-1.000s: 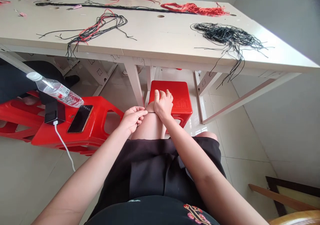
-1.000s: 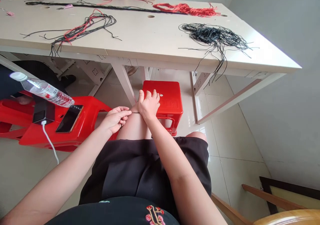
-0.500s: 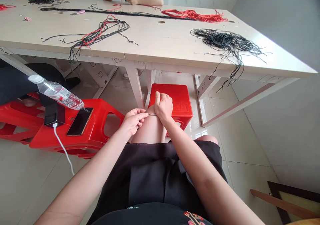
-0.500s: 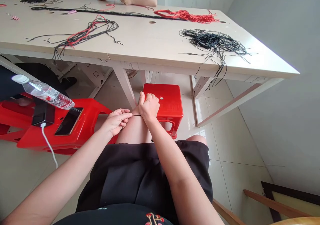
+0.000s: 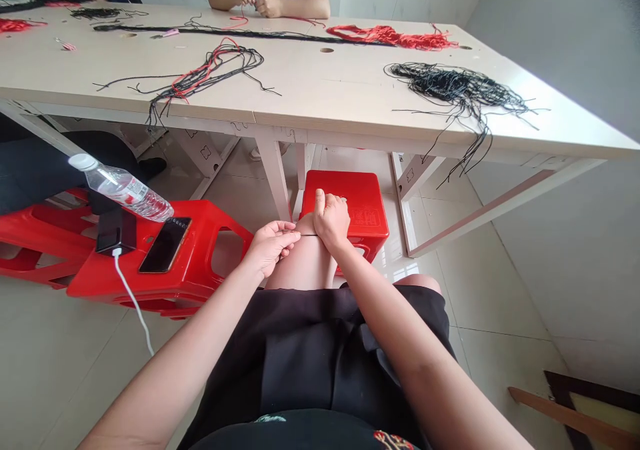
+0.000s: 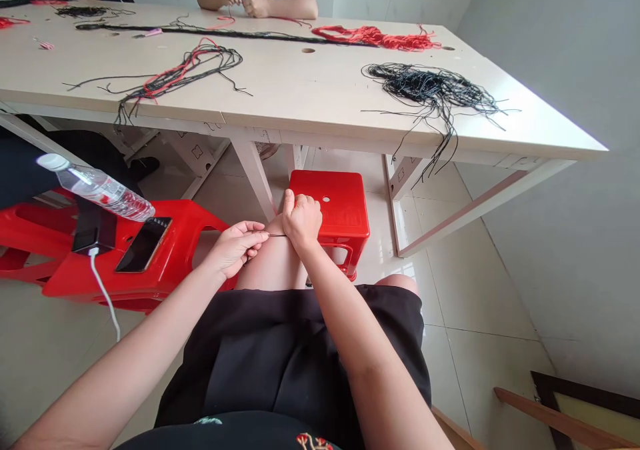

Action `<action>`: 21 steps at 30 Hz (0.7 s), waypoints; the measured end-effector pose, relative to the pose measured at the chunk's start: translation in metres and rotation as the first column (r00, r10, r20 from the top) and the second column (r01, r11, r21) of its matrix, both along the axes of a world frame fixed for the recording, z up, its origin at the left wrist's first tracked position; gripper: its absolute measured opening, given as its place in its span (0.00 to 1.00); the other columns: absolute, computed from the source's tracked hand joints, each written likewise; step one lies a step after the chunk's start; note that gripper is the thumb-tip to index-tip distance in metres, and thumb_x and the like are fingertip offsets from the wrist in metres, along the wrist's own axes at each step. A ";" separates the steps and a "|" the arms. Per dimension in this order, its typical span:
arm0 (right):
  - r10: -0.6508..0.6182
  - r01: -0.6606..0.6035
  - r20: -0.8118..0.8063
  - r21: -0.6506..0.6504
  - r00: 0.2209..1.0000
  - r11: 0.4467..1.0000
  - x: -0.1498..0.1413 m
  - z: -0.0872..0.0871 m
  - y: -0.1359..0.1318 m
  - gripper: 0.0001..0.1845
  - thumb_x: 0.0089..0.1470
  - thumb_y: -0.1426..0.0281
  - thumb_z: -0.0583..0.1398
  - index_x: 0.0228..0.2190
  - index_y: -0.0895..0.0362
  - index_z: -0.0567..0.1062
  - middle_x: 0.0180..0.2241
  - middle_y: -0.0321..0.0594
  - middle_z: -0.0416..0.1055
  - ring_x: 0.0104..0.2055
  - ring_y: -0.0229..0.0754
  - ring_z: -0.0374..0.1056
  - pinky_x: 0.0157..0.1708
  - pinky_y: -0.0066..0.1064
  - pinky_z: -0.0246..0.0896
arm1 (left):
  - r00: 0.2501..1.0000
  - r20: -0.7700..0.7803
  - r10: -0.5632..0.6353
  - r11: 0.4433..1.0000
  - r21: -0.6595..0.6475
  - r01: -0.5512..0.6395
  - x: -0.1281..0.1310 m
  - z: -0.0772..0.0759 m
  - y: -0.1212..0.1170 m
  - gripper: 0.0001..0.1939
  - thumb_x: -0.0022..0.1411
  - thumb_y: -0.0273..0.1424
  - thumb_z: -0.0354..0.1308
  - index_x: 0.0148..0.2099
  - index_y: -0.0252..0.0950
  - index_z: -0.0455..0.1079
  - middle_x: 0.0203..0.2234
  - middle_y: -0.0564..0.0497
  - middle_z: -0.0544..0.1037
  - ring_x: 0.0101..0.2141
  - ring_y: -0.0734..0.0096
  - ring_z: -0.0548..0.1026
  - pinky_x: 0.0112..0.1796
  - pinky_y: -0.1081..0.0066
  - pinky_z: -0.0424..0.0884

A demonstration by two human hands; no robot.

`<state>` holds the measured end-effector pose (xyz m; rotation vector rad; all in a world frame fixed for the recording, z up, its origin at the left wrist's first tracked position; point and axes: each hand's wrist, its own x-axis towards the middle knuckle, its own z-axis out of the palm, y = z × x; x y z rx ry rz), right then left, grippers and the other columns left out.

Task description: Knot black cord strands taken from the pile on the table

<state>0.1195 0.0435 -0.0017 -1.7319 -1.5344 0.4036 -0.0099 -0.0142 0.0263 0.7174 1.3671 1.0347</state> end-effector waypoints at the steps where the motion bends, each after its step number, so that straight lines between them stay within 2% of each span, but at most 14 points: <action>1: 0.001 -0.001 0.002 0.000 1.000 1.000 0.000 0.000 0.000 0.31 0.61 0.52 0.39 0.24 0.56 0.70 0.30 0.46 0.72 0.39 0.51 0.66 0.36 0.40 0.62 | 1.000 0.002 -0.003 1.000 0.000 0.003 -0.001 0.000 0.000 0.15 0.39 0.24 0.67 0.32 0.33 0.67 0.19 0.55 0.70 0.18 0.83 0.64 0.15 0.83 0.56; 13: 0.023 -0.023 0.025 -0.031 0.999 0.999 -0.001 0.006 0.007 0.32 0.62 0.52 0.38 0.26 0.57 0.70 0.30 0.46 0.71 0.38 0.50 0.67 0.38 0.41 0.61 | 0.999 -0.029 0.041 0.999 0.001 -0.041 0.003 0.004 0.007 0.12 0.41 0.20 0.63 0.32 0.33 0.68 0.18 0.57 0.69 0.17 0.83 0.65 0.18 0.81 0.58; 21: 0.004 -0.003 0.024 -0.031 1.000 1.000 0.000 0.005 0.011 0.33 0.62 0.53 0.37 0.25 0.57 0.71 0.28 0.45 0.71 0.36 0.48 0.68 0.36 0.39 0.61 | 0.995 -0.104 0.007 1.000 0.027 -0.004 0.005 0.007 0.004 0.12 0.42 0.20 0.64 0.32 0.33 0.68 0.19 0.56 0.71 0.17 0.84 0.64 0.19 0.80 0.60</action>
